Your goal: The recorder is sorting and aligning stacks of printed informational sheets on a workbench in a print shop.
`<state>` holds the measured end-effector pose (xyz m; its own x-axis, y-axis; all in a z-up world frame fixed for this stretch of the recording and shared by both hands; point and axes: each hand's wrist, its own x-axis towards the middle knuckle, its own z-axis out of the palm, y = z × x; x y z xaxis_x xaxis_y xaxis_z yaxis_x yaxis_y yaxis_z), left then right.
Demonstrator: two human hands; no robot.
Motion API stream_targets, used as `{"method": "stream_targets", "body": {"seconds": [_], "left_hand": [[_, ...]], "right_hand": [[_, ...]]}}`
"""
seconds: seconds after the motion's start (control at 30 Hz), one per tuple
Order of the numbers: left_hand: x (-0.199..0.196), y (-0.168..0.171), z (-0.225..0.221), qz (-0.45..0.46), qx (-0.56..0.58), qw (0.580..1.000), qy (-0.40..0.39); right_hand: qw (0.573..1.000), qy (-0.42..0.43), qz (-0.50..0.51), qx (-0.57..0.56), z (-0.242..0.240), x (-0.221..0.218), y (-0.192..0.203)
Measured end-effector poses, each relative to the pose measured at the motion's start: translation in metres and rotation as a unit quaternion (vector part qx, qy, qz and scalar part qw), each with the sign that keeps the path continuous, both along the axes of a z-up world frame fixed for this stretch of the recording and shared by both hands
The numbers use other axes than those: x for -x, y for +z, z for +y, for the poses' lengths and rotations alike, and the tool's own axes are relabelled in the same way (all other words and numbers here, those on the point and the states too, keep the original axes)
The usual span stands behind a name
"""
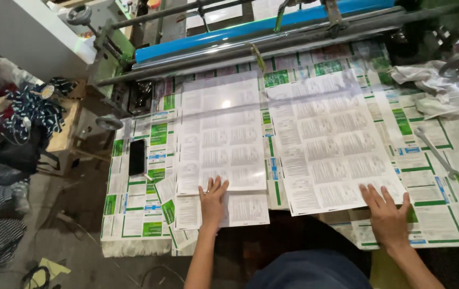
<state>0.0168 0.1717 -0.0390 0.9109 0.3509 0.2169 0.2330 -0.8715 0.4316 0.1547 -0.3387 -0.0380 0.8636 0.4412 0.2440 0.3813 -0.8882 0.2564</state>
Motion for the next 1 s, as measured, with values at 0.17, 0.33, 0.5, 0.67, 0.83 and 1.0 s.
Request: {"method": "stream_targets", "body": {"seconds": [0.17,0.33,0.5,0.67,0.83,1.0], "left_hand": [[-0.039,-0.004,0.025,0.020,-0.002,1.000,-0.002],[-0.081,-0.002,0.049,0.018,0.000,1.000,0.001],[-0.115,-0.005,0.070,0.021,-0.029,0.999,0.015],[-0.139,-0.001,0.069,0.057,-0.056,0.996,0.028],[-0.103,0.008,0.028,0.083,-0.027,0.996,0.028],[-0.008,0.051,-0.037,0.136,0.043,0.989,-0.030]], "right_hand": [[0.999,0.029,0.015,-0.036,0.016,0.007,0.029],[0.993,0.030,0.033,-0.105,0.019,0.011,0.022],[0.993,0.034,0.069,-0.093,0.026,0.019,0.034],[0.995,0.040,0.065,-0.071,0.031,0.022,0.025],[0.991,0.053,0.073,-0.104,0.037,0.007,0.013],[0.981,0.072,0.076,-0.164,0.053,-0.026,0.010]]}}
